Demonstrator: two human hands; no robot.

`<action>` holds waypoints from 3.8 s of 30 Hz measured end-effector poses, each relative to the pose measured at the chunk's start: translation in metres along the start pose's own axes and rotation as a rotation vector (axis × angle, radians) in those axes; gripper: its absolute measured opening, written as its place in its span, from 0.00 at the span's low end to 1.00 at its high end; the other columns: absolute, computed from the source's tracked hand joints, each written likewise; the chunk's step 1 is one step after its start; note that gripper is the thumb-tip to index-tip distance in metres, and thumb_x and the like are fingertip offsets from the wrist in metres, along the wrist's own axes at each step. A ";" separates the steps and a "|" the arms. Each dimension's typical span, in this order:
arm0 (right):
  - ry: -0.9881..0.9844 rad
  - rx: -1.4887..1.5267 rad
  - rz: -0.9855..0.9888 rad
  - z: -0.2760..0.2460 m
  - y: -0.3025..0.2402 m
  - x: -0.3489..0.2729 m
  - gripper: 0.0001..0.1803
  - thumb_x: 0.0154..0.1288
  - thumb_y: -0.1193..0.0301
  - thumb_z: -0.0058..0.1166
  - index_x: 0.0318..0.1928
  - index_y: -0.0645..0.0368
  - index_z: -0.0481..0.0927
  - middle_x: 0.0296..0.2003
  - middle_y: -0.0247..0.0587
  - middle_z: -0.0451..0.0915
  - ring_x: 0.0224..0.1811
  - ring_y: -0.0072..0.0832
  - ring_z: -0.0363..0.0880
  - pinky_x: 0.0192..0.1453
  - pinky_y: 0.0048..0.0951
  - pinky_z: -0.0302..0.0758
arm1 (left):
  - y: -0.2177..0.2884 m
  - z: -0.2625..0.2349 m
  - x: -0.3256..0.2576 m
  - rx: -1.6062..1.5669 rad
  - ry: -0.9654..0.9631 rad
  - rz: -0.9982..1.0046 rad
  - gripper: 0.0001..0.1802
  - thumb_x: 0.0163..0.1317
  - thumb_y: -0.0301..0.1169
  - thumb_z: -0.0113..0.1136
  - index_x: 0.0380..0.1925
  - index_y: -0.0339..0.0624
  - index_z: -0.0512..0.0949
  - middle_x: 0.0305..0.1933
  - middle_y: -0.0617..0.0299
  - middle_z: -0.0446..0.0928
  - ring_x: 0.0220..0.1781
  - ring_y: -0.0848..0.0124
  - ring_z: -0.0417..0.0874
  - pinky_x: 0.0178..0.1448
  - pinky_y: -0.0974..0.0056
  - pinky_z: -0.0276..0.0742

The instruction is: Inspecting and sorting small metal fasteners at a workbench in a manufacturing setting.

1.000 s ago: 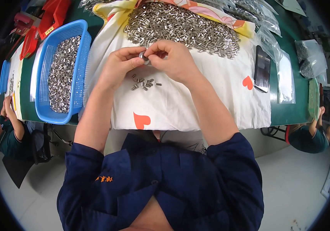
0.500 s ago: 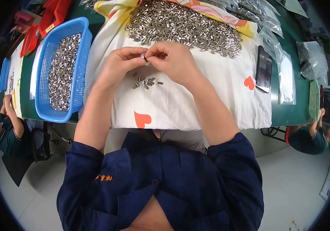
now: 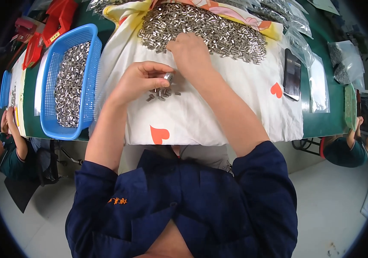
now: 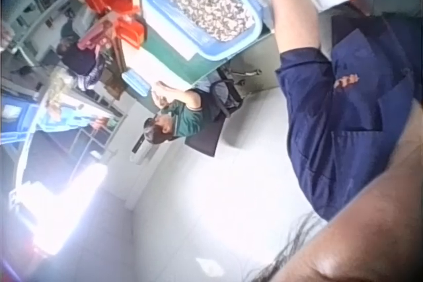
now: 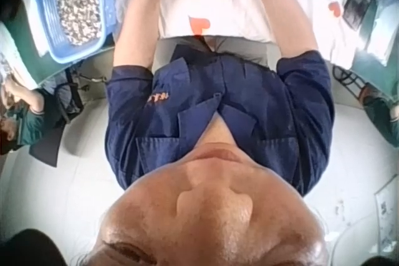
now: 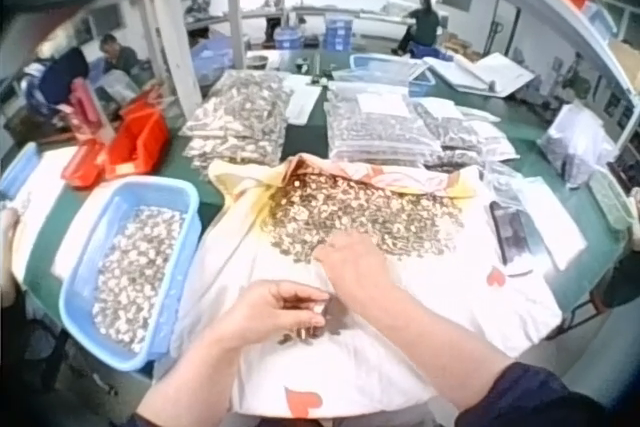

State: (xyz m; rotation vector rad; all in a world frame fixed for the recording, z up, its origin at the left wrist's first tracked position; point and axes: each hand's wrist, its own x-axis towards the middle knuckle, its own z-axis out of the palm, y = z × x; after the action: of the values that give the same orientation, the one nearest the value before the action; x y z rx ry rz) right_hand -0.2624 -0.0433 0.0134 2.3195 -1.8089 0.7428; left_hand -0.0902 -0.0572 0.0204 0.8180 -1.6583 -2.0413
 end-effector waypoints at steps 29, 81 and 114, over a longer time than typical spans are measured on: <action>-0.215 0.763 0.368 -0.043 -0.024 -0.019 0.07 0.49 0.75 0.54 0.32 0.61 0.77 0.26 0.38 0.78 0.27 0.28 0.76 0.32 0.25 0.71 | -0.003 -0.003 0.002 -0.157 0.189 0.052 0.16 0.49 0.22 0.61 0.40 0.32 0.74 0.33 0.59 0.78 0.34 0.77 0.78 0.38 0.75 0.74; 0.038 0.610 0.166 -0.035 -0.033 -0.018 0.04 0.50 0.75 0.53 0.28 0.60 0.77 0.26 0.40 0.77 0.28 0.33 0.76 0.32 0.28 0.72 | -0.001 -0.009 0.001 -0.234 0.237 0.089 0.16 0.49 0.22 0.61 0.40 0.33 0.74 0.34 0.58 0.78 0.35 0.76 0.78 0.41 0.74 0.73; -0.159 1.000 0.361 -0.044 -0.026 -0.014 0.07 0.53 0.78 0.52 0.34 0.63 0.78 0.28 0.30 0.77 0.32 0.17 0.72 0.38 0.19 0.68 | 0.001 -0.011 0.000 -0.337 0.170 0.067 0.16 0.49 0.21 0.60 0.40 0.35 0.75 0.34 0.61 0.77 0.34 0.77 0.78 0.39 0.74 0.74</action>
State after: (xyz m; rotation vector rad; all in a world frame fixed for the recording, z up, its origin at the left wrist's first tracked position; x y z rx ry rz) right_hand -0.2540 -0.0069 0.0507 2.5964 -2.3047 1.9345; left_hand -0.0832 -0.0652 0.0201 0.7808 -1.1921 -2.0630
